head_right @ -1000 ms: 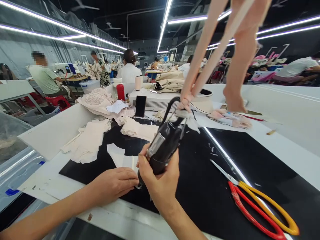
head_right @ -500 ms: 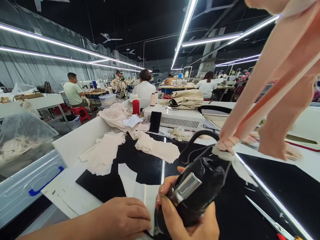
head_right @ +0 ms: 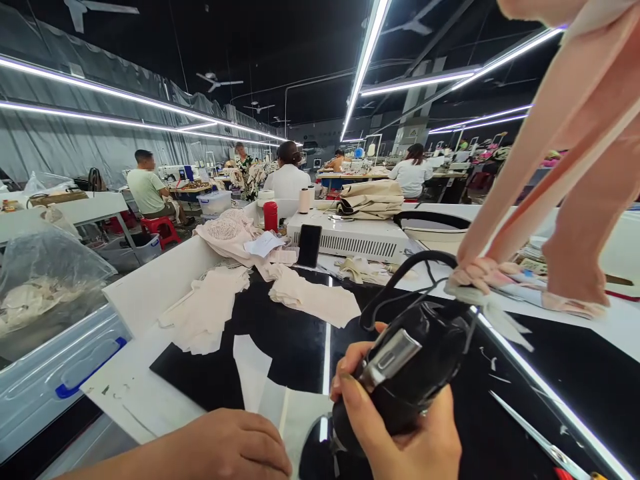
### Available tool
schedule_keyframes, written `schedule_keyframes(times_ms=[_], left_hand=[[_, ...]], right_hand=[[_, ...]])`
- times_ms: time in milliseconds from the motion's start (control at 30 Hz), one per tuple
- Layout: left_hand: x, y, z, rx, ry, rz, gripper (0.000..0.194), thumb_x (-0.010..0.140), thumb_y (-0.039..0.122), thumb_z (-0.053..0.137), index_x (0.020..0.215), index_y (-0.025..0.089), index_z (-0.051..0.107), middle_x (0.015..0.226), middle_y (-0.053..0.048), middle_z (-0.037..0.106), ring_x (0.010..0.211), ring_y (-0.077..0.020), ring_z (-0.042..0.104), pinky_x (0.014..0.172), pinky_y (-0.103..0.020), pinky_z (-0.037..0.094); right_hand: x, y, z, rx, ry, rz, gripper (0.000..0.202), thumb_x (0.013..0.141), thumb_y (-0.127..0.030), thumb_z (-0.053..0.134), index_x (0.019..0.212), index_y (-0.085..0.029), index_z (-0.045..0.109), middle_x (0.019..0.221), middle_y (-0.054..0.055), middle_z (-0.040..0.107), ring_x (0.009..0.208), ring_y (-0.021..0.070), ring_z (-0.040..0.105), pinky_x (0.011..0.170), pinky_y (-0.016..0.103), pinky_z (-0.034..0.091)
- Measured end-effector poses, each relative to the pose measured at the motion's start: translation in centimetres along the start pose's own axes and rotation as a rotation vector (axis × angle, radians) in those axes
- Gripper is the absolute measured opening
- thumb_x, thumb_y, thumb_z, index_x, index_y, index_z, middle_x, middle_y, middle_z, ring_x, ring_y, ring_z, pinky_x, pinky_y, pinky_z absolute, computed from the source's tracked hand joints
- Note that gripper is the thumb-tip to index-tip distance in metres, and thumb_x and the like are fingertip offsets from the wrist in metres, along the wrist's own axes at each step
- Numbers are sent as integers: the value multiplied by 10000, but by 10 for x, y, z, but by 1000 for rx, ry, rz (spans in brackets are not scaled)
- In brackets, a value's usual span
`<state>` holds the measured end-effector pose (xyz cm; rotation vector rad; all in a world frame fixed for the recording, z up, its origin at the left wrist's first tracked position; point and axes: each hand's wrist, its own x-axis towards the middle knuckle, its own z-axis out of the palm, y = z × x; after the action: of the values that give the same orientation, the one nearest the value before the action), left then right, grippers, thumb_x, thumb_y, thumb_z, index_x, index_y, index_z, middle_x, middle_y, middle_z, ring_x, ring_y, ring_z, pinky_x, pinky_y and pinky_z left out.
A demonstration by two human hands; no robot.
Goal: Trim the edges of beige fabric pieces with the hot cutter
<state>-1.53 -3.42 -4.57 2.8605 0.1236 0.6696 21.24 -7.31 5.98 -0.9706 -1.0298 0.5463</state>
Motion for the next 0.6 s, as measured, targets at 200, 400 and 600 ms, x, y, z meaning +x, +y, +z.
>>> schedule_keyframes(times_ms=[200, 400, 600], left_hand=[[-3, -1, -1, -48, -31, -13, 318, 1093, 381, 584, 1353, 202, 623, 1224, -52, 769, 1169, -150, 717, 1145, -220, 500], [11, 2, -8, 51, 121, -88, 174, 1085, 284, 591, 1189, 185, 690, 1102, -45, 787, 1058, -149, 746, 1043, -206, 558], [21, -3, -6, 175, 174, -137, 144, 1042, 271, 622, 1053, 169, 724, 1024, -66, 784, 903, -170, 763, 877, -246, 640]], right_hand=[[1, 1, -2, -42, 14, -13, 575, 773, -499, 872, 1247, -329, 592, 798, -3, 703, 551, 215, 673, 509, 338, 606], [1, -1, 2, -94, 53, -14, 660, 736, -520, 887, 1296, -338, 589, 781, -22, 691, 562, 205, 646, 467, 301, 563], [1, -3, 3, -120, 77, -8, 589, 748, -526, 872, 1227, -325, 595, 781, -27, 696, 543, 204, 656, 520, 331, 595]])
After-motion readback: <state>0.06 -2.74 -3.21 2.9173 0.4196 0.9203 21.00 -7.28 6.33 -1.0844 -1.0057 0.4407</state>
